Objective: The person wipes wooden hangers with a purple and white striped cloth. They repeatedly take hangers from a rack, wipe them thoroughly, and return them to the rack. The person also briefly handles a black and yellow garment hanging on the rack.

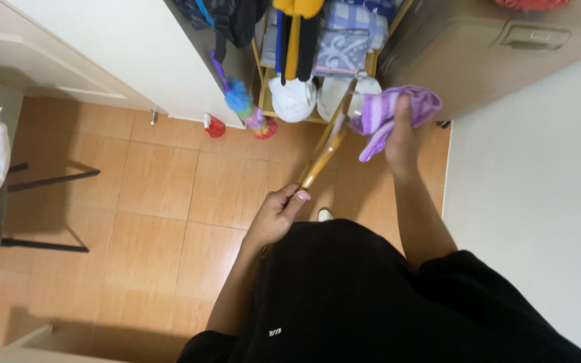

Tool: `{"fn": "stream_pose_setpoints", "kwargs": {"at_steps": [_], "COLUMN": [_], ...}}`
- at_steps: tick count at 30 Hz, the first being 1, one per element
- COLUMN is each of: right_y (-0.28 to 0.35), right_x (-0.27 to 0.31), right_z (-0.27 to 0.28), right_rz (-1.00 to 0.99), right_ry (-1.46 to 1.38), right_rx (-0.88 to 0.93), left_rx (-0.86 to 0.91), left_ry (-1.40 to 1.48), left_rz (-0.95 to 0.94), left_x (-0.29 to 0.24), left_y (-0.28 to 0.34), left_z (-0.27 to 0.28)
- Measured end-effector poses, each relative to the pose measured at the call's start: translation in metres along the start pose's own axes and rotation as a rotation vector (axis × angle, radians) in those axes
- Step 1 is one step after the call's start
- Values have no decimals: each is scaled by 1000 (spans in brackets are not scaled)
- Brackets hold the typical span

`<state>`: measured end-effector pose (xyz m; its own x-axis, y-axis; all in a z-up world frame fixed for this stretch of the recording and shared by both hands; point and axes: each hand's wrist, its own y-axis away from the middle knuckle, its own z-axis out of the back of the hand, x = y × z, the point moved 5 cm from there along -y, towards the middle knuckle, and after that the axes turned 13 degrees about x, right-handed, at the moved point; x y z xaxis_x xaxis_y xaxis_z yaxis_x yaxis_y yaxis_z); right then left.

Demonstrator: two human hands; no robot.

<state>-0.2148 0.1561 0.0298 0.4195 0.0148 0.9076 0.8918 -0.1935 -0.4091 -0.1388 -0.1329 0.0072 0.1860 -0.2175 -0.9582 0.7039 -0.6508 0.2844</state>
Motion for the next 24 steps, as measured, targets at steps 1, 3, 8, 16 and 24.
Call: {"fn": "stream_pose_setpoints", "kwargs": {"at_steps": [1, 3, 8, 16, 24], "right_y": [-4, -2, 73, 44, -54], "right_x": [12, 16, -26, 37, 23], "right_z": [-14, -38, -65, -108, -63], "right_rz": [9, -253, -383, -316, -185], "right_ry": [9, -190, 221, -36, -156], "right_rx": [0, -151, 133, 195, 261], "left_rx": [5, 7, 98, 130, 146], "left_ry": [1, 97, 118, 236, 450], "left_rz": [-11, -51, -180, -454, -497], "left_x": [-9, -24, -96, -189, -213], "left_y": [-7, -20, -65, -148, -247], "left_z": [9, 28, 49, 54, 51]}}
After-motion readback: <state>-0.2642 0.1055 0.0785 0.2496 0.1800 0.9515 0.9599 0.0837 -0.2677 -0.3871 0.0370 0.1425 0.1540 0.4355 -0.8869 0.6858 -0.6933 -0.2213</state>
